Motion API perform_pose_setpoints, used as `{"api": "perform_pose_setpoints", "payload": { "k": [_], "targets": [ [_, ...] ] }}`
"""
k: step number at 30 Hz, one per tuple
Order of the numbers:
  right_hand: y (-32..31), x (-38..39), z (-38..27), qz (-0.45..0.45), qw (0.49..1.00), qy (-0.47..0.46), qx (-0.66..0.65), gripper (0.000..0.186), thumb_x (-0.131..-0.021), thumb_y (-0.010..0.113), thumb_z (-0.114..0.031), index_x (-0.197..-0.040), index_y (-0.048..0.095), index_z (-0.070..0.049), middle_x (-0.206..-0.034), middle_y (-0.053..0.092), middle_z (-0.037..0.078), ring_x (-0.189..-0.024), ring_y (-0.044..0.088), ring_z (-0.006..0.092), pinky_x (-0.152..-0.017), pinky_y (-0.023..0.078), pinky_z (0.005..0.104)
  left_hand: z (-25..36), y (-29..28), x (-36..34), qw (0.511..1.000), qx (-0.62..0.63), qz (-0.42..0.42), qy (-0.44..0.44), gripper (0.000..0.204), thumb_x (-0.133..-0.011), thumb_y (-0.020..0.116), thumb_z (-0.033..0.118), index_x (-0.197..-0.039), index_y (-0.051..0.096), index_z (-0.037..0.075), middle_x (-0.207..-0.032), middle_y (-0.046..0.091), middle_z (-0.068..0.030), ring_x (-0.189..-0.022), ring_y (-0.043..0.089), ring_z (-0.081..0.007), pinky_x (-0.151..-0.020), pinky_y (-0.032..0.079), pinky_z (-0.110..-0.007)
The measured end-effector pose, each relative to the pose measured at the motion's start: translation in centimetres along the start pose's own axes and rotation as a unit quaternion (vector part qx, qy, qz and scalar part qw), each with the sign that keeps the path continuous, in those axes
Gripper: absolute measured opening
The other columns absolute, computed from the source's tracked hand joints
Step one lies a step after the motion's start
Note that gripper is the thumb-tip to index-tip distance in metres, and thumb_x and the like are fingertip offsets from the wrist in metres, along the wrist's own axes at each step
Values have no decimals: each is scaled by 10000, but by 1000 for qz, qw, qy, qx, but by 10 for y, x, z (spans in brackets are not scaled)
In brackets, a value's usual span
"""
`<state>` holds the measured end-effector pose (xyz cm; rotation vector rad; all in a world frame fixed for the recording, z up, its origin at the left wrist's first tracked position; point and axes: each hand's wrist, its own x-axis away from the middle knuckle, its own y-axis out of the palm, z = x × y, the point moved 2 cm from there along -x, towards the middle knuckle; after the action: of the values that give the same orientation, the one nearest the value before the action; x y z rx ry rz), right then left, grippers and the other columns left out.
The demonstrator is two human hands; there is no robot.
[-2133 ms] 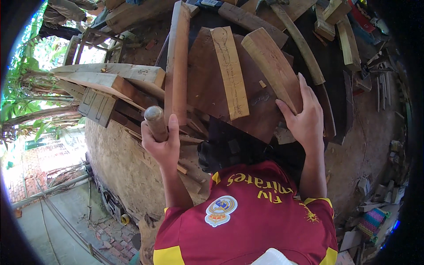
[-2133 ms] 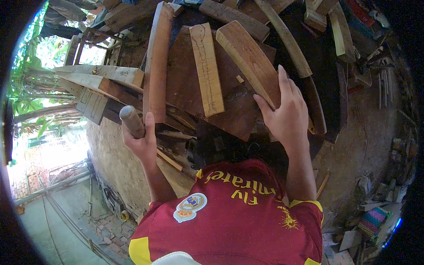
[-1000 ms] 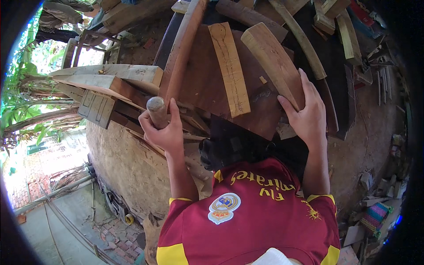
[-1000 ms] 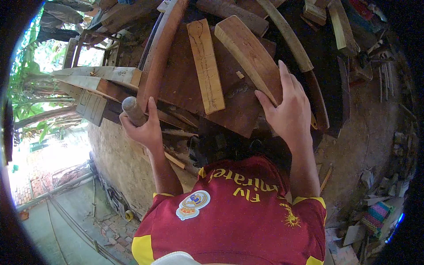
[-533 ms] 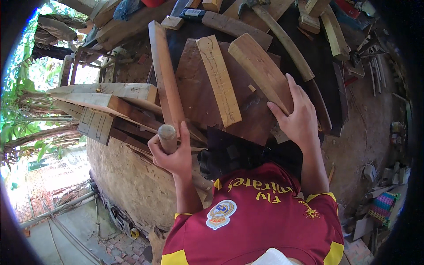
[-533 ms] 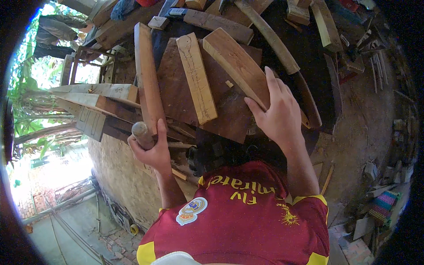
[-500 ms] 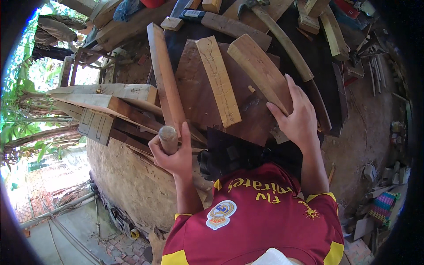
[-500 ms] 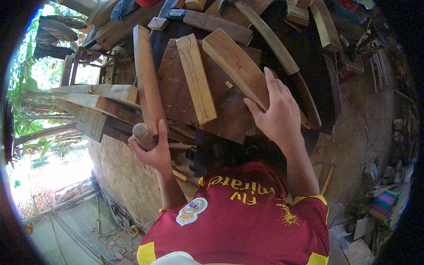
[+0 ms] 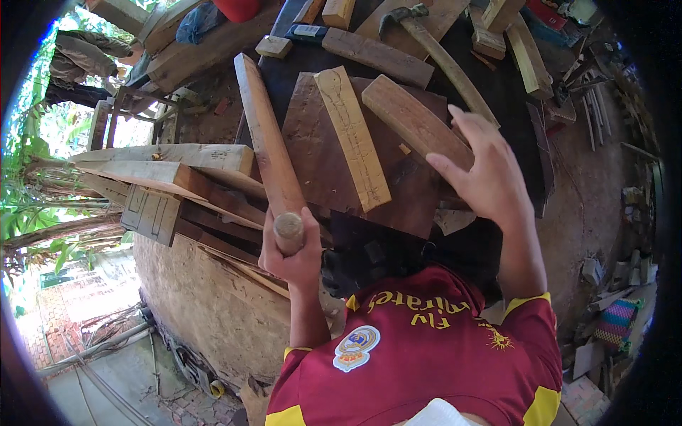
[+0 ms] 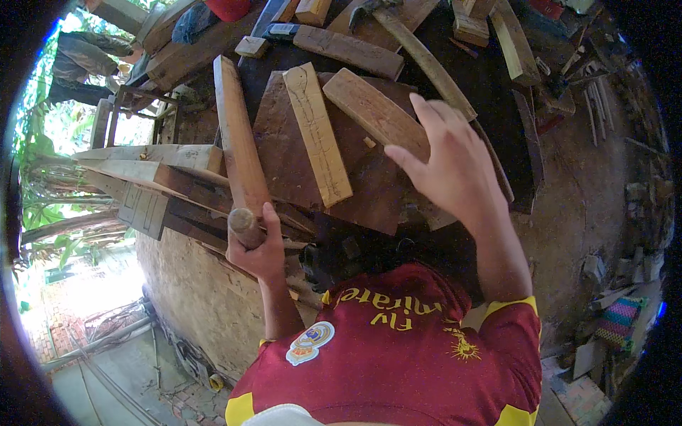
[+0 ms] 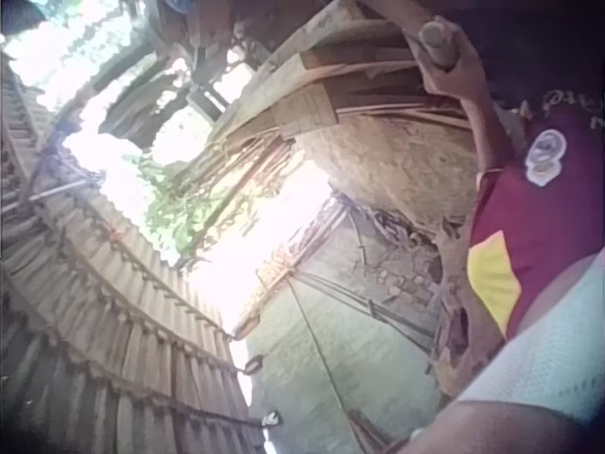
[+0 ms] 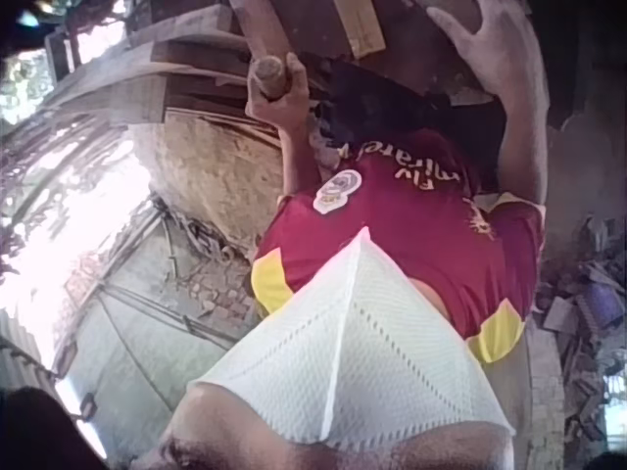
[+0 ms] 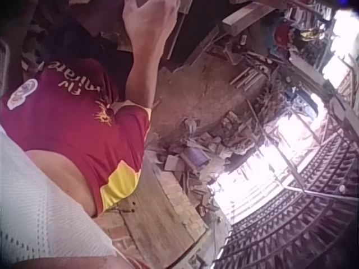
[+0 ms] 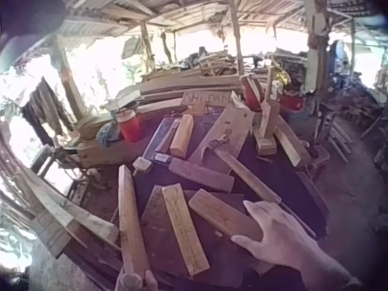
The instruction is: The person uses a chisel and a wooden mallet to carve a piece of wood on a workbench. They repeatedly strike the chisel to remove wood shavings and shape the piece, occasionally adjusting the wood's position and clearing debris.
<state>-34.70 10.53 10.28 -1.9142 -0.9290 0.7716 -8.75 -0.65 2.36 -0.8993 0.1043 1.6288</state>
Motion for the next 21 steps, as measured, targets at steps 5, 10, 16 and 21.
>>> {"api": "perform_pose_setpoints", "payload": {
  "k": [5,10,16,21],
  "targets": [
    [-1,-72,-1,90,991,-72,71,551,-816,731,-278,-1256,574,15,-1160,635,199,-1111,599,335,-964,462,388,8,1,2,1000,-10,-11,-8,295,-726,834,177,-849,682,-45,-753,705,-93,-652,653,-141,-650,534,-303],
    [37,-147,14,20,984,-122,129,499,-803,732,-295,-1173,608,15,-1141,639,222,-1093,604,366,-944,485,430,-1,1,5,997,38,-70,-9,465,-680,833,75,-1069,661,-112,-933,724,-197,-792,722,-196,-733,554,-291],
    [59,-179,-2,-117,978,-68,156,573,-747,766,-236,-1219,582,34,-1169,626,230,-1149,570,368,-986,453,416,-2,2,5,995,75,-67,-14,490,-676,835,71,-1093,657,-111,-910,727,-192,-793,718,-176,-733,551,-273],
    [58,-182,-5,-129,977,-81,147,519,-713,759,-142,-1172,602,43,-1143,629,248,-1124,582,374,-963,470,419,-5,-2,0,994,82,-73,-8,490,-676,838,73,-1091,658,-115,-892,727,-192,-778,715,-164,-719,551,-266]
  ]
}}
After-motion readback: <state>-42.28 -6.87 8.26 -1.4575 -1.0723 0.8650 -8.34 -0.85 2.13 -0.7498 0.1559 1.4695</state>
